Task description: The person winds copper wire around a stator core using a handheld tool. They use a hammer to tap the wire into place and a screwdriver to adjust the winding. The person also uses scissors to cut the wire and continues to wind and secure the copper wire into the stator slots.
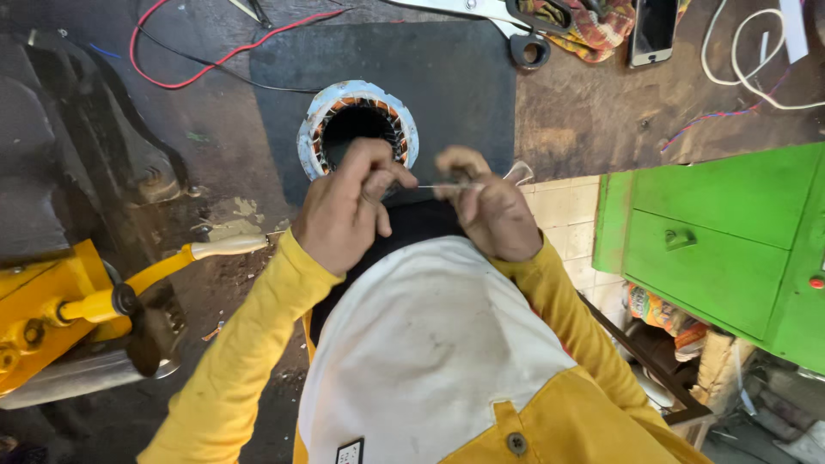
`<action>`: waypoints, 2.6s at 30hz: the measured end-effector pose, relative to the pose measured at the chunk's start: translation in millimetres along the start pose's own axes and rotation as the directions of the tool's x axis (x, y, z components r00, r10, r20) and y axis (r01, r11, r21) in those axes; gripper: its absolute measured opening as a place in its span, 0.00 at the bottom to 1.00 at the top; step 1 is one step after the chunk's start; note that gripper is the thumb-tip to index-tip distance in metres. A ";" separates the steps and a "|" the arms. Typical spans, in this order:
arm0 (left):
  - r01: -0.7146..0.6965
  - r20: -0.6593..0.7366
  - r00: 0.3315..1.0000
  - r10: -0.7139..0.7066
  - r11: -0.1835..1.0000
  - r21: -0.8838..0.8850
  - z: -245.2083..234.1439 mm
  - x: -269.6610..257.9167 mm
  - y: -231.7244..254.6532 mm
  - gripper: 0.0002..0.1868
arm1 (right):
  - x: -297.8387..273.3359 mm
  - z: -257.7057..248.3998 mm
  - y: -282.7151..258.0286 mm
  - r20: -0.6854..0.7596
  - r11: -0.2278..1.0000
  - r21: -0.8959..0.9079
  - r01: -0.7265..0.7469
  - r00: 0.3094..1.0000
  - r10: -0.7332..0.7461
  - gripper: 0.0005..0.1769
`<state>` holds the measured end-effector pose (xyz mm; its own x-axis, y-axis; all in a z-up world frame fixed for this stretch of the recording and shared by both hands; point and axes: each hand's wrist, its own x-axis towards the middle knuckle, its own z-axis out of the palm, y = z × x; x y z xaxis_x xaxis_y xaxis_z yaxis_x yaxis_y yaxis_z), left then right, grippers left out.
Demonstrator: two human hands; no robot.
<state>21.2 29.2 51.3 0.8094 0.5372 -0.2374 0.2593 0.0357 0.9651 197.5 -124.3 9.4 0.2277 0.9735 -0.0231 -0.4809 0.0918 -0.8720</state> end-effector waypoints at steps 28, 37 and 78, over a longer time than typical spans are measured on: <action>0.030 0.062 0.997 -0.042 0.982 0.185 -21.9 21.8 7.0 0.06 | 36.6 28.5 13.4 -0.469 0.980 -0.169 -0.102 0.883 0.011 0.16; -0.028 -0.018 0.999 0.031 0.993 0.118 -17.0 13.2 7.4 0.05 | 18.7 43.4 -11.2 -0.129 0.336 -0.936 -0.101 0.990 -0.064 0.07; -0.409 -0.048 0.869 0.493 0.769 0.492 -4.9 4.9 24.9 0.09 | -6.4 74.2 36.2 -0.599 0.951 -0.228 -0.211 0.800 0.034 0.06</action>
<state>29.0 36.9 74.7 0.8057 0.5248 0.2745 0.1277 -0.6065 0.7848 115.9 -111.7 14.2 0.6728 0.6567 -0.3408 -0.3123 -0.1655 -0.9354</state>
